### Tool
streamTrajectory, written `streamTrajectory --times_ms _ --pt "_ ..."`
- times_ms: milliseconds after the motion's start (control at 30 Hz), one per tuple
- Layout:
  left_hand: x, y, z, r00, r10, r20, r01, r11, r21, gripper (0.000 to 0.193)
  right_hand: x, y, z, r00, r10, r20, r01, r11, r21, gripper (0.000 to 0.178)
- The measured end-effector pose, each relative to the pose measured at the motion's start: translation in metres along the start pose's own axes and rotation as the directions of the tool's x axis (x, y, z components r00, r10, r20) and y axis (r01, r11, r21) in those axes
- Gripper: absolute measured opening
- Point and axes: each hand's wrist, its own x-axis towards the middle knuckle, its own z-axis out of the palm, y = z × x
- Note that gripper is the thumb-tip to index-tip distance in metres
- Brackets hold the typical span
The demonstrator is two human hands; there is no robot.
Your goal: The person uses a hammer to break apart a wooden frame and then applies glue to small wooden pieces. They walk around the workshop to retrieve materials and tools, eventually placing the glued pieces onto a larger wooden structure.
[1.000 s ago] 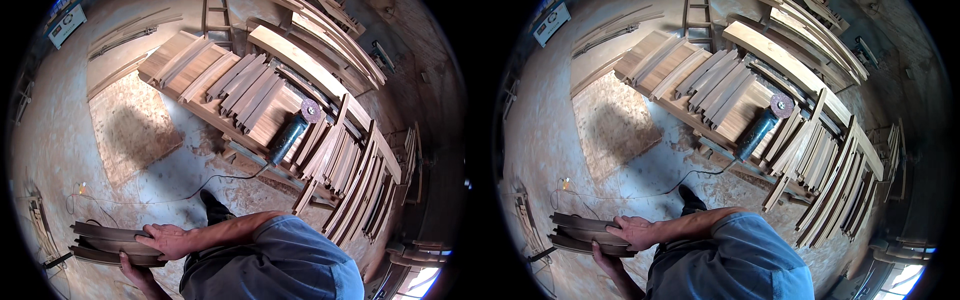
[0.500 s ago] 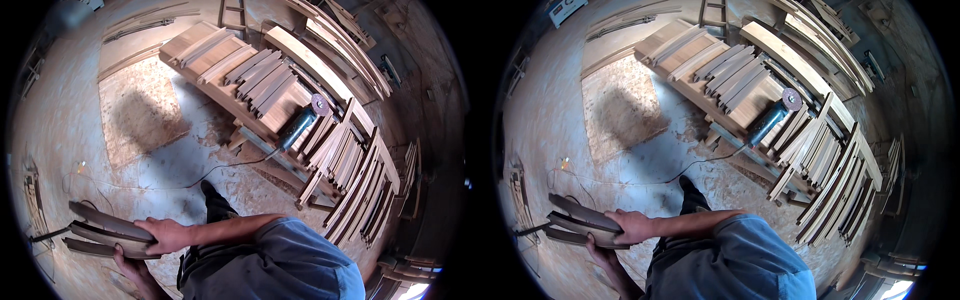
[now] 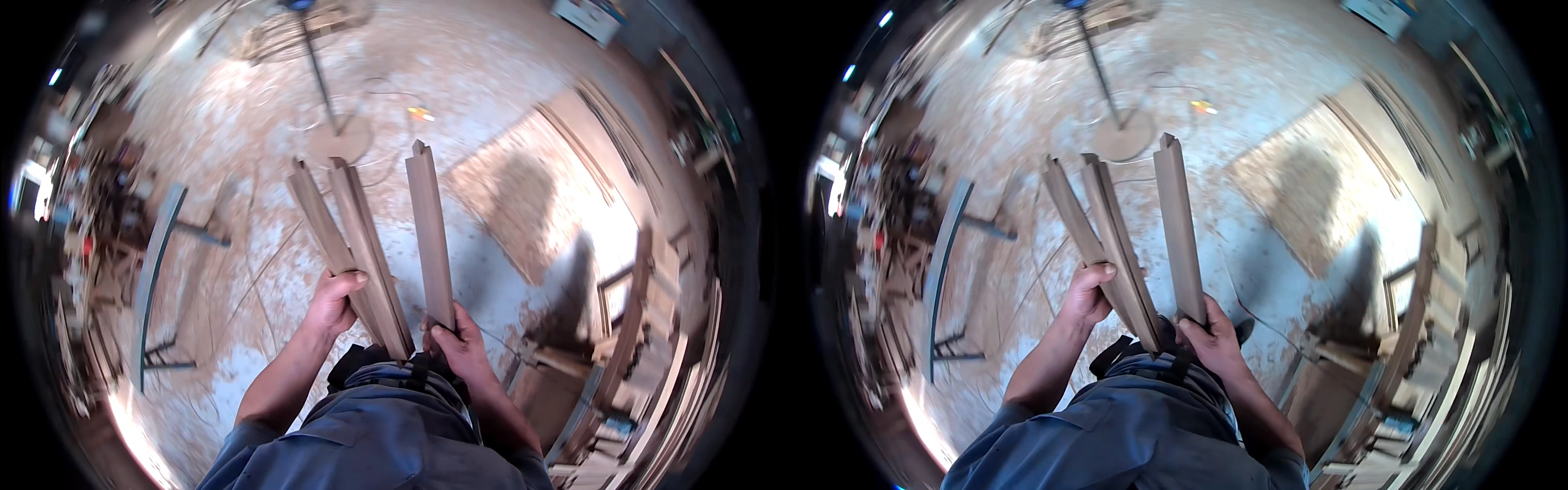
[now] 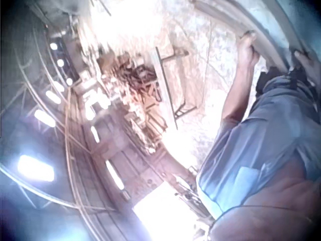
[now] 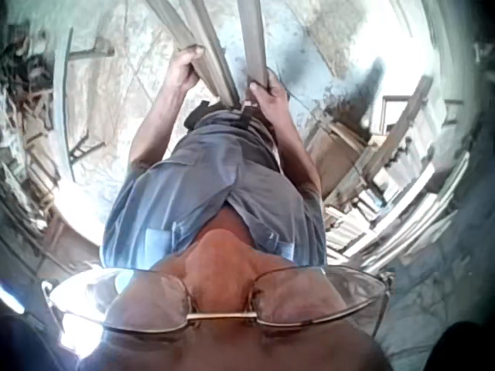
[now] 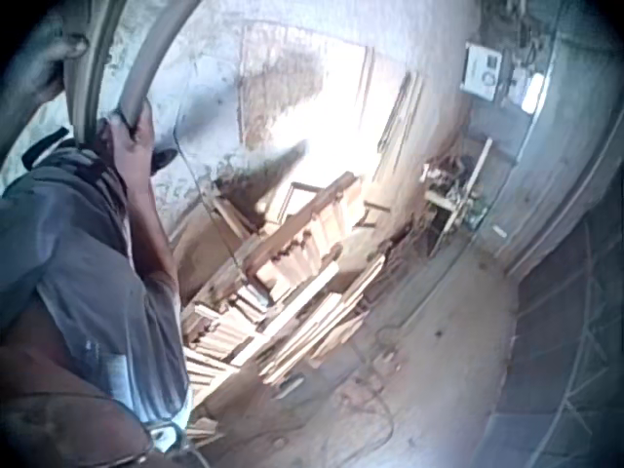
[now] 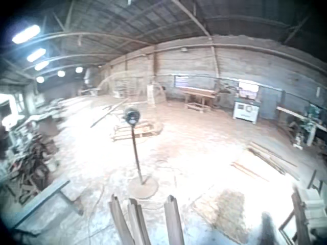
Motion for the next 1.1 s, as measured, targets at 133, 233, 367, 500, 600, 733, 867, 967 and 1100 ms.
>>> streamTrajectory --times_ms 133,233,367,500,600,733,867,967,1100 --pt "-0.015 0.031 -0.060 0.996 0.074 -0.052 -0.083 0.975 -0.204 0.054 0.049 0.010 0.044 0.970 0.052 0.237 -0.032 0.996 -0.088 0.033" --pt "-0.018 0.052 -0.105 0.991 0.072 -0.111 -0.110 0.915 -0.388 0.056 0.087 0.009 0.076 0.919 0.196 0.343 -0.146 0.975 -0.167 0.033" --pt "-0.005 0.078 -0.140 0.962 0.119 -0.247 -0.221 0.868 -0.445 0.050 0.135 0.006 0.103 0.847 0.278 0.453 -0.205 0.957 -0.205 0.037" --pt "0.018 0.122 -0.168 0.894 0.132 -0.429 -0.291 0.899 -0.329 0.042 0.210 0.002 0.143 0.815 0.354 0.458 -0.277 0.933 -0.229 0.041" --pt "0.036 0.156 -0.194 0.820 0.145 -0.554 -0.307 0.928 -0.212 0.038 0.269 0.016 0.168 0.769 0.425 0.477 -0.317 0.902 -0.293 0.034" --pt "0.051 0.201 -0.216 0.681 0.160 -0.715 -0.290 0.955 -0.062 0.032 0.332 0.011 0.213 0.668 0.438 0.602 -0.365 0.897 -0.248 0.026" --pt "0.073 0.247 -0.241 0.604 0.187 -0.775 -0.319 0.947 -0.020 0.031 0.395 0.005 0.271 0.600 0.462 0.653 -0.315 0.887 -0.338 0.023" --pt "0.088 0.282 -0.285 0.593 0.173 -0.786 -0.357 0.932 -0.064 0.032 0.443 0.018 0.321 0.599 0.495 0.629 -0.278 0.866 -0.416 0.022" --pt "0.109 0.331 -0.375 0.714 0.206 -0.669 -0.479 0.841 -0.251 0.041 0.510 0.041 0.401 0.599 0.526 0.604 -0.275 0.844 -0.461 0.033"
